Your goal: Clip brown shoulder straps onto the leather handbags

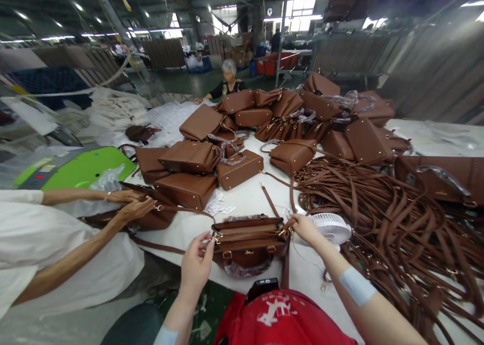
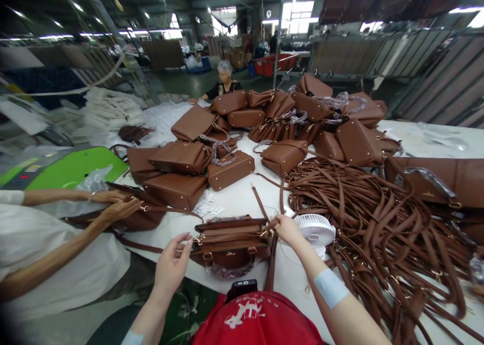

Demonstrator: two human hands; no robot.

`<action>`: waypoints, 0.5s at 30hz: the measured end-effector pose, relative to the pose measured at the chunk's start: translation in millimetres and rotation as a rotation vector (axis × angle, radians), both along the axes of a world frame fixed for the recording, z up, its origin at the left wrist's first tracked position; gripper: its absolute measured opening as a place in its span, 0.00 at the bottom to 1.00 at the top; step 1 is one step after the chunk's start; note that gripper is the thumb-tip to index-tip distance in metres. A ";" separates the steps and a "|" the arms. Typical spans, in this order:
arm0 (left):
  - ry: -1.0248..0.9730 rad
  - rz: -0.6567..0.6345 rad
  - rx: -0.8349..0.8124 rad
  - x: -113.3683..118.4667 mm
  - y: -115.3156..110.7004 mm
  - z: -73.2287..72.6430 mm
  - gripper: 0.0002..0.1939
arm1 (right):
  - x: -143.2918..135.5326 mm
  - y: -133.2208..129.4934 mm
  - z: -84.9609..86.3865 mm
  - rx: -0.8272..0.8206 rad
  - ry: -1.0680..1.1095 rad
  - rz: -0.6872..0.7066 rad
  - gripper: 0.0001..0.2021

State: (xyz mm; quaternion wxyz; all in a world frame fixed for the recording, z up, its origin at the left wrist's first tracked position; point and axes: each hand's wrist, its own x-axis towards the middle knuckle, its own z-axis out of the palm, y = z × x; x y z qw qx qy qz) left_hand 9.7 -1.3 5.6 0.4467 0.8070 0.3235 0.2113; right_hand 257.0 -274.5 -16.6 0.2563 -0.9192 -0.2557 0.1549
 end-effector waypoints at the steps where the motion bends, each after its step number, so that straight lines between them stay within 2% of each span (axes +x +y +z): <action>1: -0.017 -0.049 0.045 6.0 -8.8 9.9 0.21 | -0.2 4.2 12.6 0.029 -0.038 -0.017 0.12; 3: -0.071 -0.168 0.168 19.5 -31.8 30.6 0.19 | -8.1 18.1 42.5 0.117 -0.126 0.002 0.15; 5: -0.126 -0.301 0.267 34.3 -58.6 49.8 0.24 | -25.5 37.1 73.6 0.254 -0.230 0.121 0.15; 7: -0.147 -0.380 0.264 48.1 -81.5 65.2 0.31 | -46.4 55.8 99.1 0.391 -0.315 0.318 0.15; 9: -0.128 -0.394 0.157 56.2 -92.0 76.5 0.24 | -61.1 68.8 112.8 0.449 -0.358 0.493 0.12; 11: -0.141 -0.323 0.025 52.8 -85.2 84.7 0.14 | -61.5 74.3 112.8 0.416 -0.362 0.573 0.08; 12: -0.175 -0.243 -0.018 45.6 -75.4 87.7 0.11 | -55.6 74.5 108.6 0.375 -0.341 0.560 0.06; 13: -0.232 -0.134 -0.041 34.8 -62.1 89.7 0.09 | -46.2 73.6 102.7 0.326 -0.307 0.518 0.06; 15: -0.374 0.182 -0.029 4.6 -28.0 89.4 0.10 | -21.9 69.3 90.9 0.239 -0.238 0.397 0.08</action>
